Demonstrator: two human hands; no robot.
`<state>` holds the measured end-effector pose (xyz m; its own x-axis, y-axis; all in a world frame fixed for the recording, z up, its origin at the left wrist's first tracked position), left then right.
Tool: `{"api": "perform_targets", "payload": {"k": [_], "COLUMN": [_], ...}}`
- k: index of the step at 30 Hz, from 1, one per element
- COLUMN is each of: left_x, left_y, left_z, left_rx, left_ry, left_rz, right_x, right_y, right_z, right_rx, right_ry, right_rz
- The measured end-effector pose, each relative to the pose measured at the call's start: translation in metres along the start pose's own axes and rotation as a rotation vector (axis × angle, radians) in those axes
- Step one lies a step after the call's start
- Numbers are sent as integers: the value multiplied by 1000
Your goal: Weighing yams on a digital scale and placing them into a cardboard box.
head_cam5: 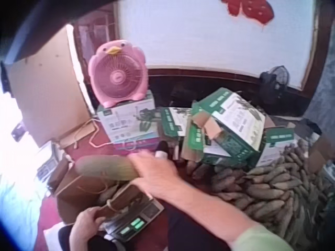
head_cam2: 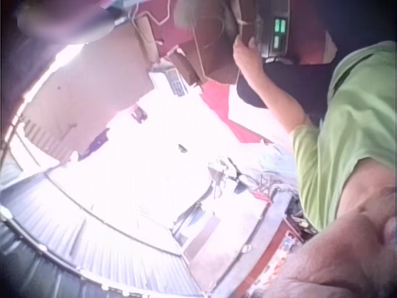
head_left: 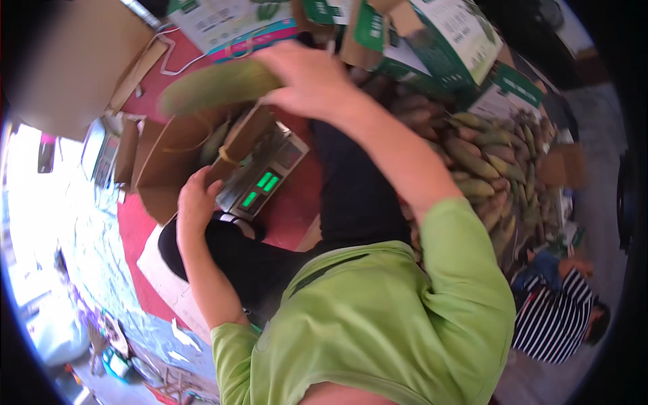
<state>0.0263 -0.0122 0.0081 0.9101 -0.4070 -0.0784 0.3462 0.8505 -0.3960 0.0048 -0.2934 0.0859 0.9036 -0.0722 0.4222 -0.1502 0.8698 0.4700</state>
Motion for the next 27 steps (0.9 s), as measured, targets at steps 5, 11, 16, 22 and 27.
{"api": "perform_targets", "payload": {"k": [5,11,16,22,27], "left_x": [6,6,5,7,15], "left_y": [13,2,-4,-2,3], "left_z": [-7,-6,-4,-4,-13], "left_rx": [-16,19,-45,-14,-11], "left_ry": [-1,-16,67,95,106], "left_rz": [-106,-109,-39,-11,-31], "right_x": [11,-38,-123,-309,-470], "right_y": [47,0,-106,-231,-266], "right_z": [-71,-28,25,86,167], "right_rx": [204,419,263,-245,-771], "right_ry": [70,-240,-462,-298,-310], "right_rz": [17,-106,-353,-866,-1243]}}
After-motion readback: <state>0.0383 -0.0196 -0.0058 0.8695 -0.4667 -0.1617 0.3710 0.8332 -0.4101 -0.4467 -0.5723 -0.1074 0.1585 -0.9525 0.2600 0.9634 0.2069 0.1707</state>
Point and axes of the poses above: each hand's wrist, its own x-axis towards the middle knuckle, its own z-axis out of the back of the hand, y = z × x, the point moved 4 cm from there along x, towards the middle knuckle, and after that the axes turned 6 degrees about -y, right-handed, at the moved point
